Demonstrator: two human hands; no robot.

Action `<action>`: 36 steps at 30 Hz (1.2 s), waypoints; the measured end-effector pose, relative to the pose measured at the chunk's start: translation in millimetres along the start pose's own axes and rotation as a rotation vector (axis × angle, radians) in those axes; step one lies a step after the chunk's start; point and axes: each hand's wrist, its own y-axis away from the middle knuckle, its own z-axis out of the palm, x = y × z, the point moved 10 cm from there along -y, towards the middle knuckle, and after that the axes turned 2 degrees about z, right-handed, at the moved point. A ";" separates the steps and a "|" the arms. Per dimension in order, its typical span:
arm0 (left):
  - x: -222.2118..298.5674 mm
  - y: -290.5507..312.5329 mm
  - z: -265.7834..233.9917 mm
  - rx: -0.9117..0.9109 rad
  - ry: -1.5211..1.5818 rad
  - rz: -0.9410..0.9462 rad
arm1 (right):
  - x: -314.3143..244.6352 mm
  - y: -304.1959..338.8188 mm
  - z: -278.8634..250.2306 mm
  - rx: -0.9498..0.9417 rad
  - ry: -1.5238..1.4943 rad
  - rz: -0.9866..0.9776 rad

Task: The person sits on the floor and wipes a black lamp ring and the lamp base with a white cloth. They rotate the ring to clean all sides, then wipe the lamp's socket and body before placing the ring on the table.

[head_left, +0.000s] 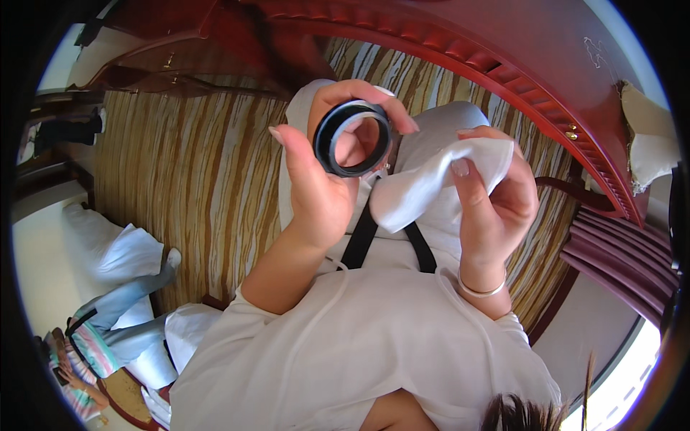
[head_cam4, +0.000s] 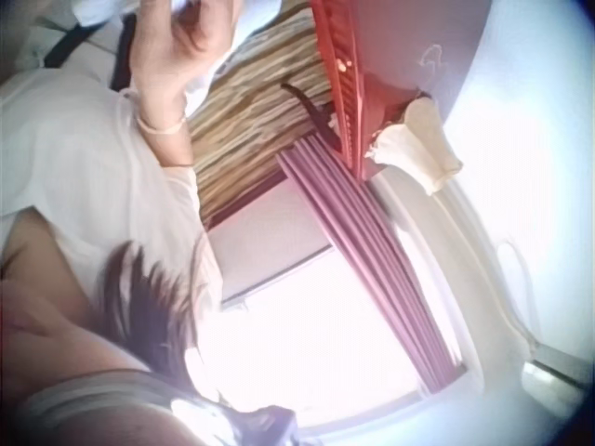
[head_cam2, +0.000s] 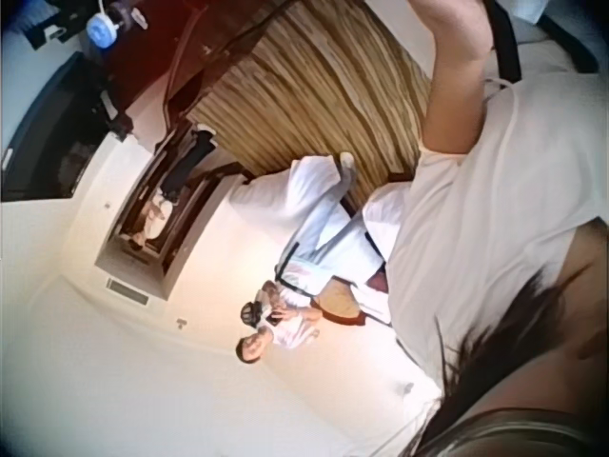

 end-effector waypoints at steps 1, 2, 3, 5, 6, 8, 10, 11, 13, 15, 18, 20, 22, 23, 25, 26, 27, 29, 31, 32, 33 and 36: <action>1.7 0.0 3.4 -0.004 -0.044 0.000 | -8.5 1.5 -0.7 0.030 0.116 -0.057; 3.1 0.7 5.9 -0.008 -0.088 0.000 | -24.9 1.3 4.1 0.019 0.329 -0.195; 2.2 2.4 8.8 -0.028 -0.147 -0.009 | -33.2 2.0 6.7 0.016 0.385 -0.250; 5.8 3.7 14.5 -0.048 -0.199 0.006 | -48.6 3.2 16.0 -0.009 0.464 -0.366; 7.5 3.6 18.8 -0.089 -0.223 0.022 | -53.3 3.1 18.1 -0.037 0.476 -0.399; 9.5 2.5 21.4 -0.115 -0.256 0.072 | -58.0 3.9 24.2 -0.089 0.490 -0.430; 11.4 1.6 23.0 -0.141 -0.296 0.112 | -60.0 4.1 29.8 -0.094 0.515 -0.424; 11.8 1.8 23.7 -0.154 -0.315 0.124 | -60.4 4.1 31.0 -0.085 0.526 -0.410; 14.1 2.2 23.8 -0.169 -0.366 0.160 | -61.9 4.5 32.9 -0.085 0.529 -0.422; 17.1 2.4 23.2 -0.176 -0.430 0.205 | -62.3 6.1 33.8 -0.085 0.532 -0.432; 22.1 1.8 21.7 -0.186 -0.499 0.265 | -63.4 5.4 37.5 -0.145 0.605 -0.420; 23.5 1.0 20.1 -0.184 -0.548 0.295 | -63.6 3.4 40.5 -0.177 0.654 -0.402; 23.6 0.5 19.6 -0.197 -0.581 0.293 | -62.8 2.5 41.7 -0.181 0.668 -0.391; 23.5 -0.4 19.6 -0.210 -0.589 0.274 | -62.2 2.4 42.0 -0.183 0.672 -0.388; 22.0 -1.3 18.7 -0.224 -0.595 0.251 | -59.3 0.6 43.3 -0.192 0.631 -0.383; 19.7 -1.5 17.4 -0.226 -0.593 0.249 | -57.2 -0.4 43.9 -0.201 0.597 -0.376; 17.1 -1.8 16.6 -0.228 -0.589 0.246 | -53.3 -1.3 43.3 -0.217 0.537 -0.361; 14.6 -2.2 14.5 -0.230 -0.544 0.243 | -46.7 -2.6 39.9 -0.217 0.437 -0.323; 10.6 -4.3 8.0 -0.177 -0.439 0.176 | -40.2 -4.4 35.3 -0.178 0.372 -0.268; 6.3 -4.2 4.1 -0.122 -0.356 0.112 | -37.3 -3.9 31.0 -0.154 0.348 -0.238; 1.5 -3.5 0.2 -0.067 -0.274 0.047 | -34.1 -2.7 25.4 -0.124 0.341 -0.202; 1.3 -3.8 5.5 -0.087 -0.200 -0.036 | -36.8 -2.0 20.9 -0.087 0.425 -0.203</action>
